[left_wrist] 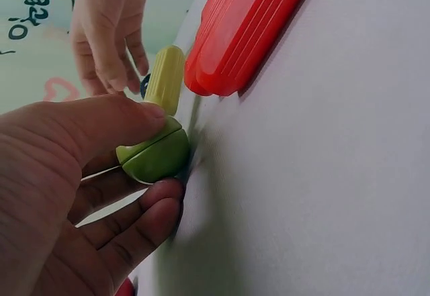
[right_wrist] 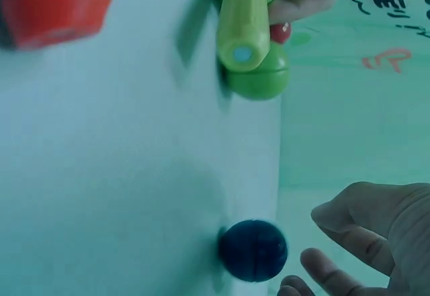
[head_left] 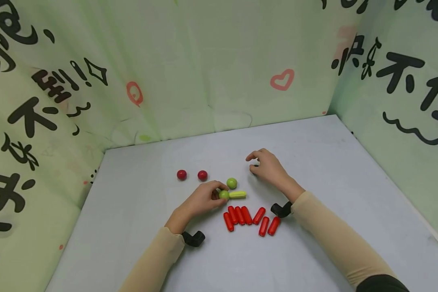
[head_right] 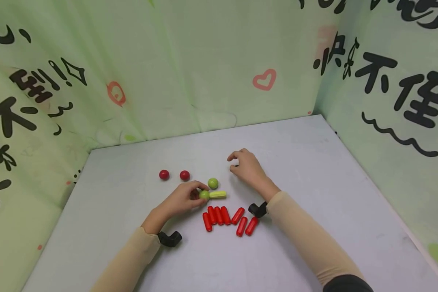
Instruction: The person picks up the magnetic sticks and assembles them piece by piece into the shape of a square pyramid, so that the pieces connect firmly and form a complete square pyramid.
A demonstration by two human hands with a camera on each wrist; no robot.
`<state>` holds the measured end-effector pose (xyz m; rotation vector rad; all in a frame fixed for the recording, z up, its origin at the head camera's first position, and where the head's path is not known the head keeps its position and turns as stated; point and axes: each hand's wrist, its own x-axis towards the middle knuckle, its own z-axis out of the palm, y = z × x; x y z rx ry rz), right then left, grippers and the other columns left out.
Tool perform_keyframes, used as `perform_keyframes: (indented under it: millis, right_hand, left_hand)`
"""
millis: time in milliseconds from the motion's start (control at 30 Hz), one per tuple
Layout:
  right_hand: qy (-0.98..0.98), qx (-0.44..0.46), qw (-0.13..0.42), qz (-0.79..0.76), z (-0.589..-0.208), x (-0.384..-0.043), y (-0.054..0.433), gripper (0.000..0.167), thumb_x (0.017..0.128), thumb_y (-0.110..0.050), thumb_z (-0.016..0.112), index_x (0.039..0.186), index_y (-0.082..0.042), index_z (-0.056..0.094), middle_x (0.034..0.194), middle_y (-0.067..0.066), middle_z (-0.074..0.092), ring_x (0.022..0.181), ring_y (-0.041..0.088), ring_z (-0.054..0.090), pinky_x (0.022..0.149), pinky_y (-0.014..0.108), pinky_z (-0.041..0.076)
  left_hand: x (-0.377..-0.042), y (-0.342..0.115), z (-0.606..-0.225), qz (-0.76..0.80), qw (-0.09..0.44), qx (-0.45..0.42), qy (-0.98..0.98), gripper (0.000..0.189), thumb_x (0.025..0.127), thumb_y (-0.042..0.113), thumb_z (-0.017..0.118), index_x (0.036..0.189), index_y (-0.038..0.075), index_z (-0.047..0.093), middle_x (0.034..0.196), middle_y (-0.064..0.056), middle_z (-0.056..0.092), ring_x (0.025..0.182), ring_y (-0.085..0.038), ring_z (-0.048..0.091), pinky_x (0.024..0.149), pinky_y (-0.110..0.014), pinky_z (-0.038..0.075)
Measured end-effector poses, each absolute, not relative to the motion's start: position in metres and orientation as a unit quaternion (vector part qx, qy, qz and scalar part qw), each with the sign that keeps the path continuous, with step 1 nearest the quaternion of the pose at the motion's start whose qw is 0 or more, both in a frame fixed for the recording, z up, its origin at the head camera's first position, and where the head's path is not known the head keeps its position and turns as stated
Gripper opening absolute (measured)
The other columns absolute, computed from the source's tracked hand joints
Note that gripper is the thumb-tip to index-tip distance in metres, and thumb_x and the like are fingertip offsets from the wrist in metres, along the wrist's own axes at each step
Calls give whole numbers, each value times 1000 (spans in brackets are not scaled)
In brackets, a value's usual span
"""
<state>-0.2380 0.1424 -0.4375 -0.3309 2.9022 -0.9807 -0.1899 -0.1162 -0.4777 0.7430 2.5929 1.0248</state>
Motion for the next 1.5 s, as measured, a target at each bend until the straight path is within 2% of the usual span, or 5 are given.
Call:
perform_keyframes:
  millis: [100, 500, 833, 1500]
  right_hand:
    - [942, -103, 36, -316, -444, -241, 149, 30, 94, -8, 63, 122, -5, 71, 131, 23, 59, 116, 38, 58, 94, 50, 51]
    - [932, -89, 91, -338, -448, -240, 165, 27, 94, -8, 66, 121, -3, 71, 118, 19, 70, 102, 30, 63, 85, 40, 55]
    - [935, -83, 112, -326, -449, -233, 170, 33, 92, -6, 69, 125, -2, 67, 125, 22, 67, 110, 35, 63, 91, 45, 57]
    - [918, -120, 160, -344, -447, -209, 161, 32, 88, -7, 75, 119, -4, 67, 120, 21, 68, 102, 30, 64, 79, 36, 58]
  left_hand:
    - [-191, -115, -478, 352, 132, 257, 890, 32, 95, 18, 76, 125, 13, 68, 104, 4, 65, 84, -12, 58, 75, -23, 51]
    - [-191, -115, -476, 364, 134, 251, 887, 31, 94, 17, 77, 124, 12, 68, 99, 3, 65, 82, -12, 57, 71, -23, 51]
    - [-190, -117, -476, 376, 136, 249, 882, 30, 94, 16, 77, 123, 12, 69, 95, 3, 65, 81, -12, 57, 69, -22, 49]
    - [-189, -116, -475, 379, 137, 244, 882, 30, 94, 17, 77, 123, 12, 69, 98, 2, 66, 82, -13, 57, 70, -22, 49]
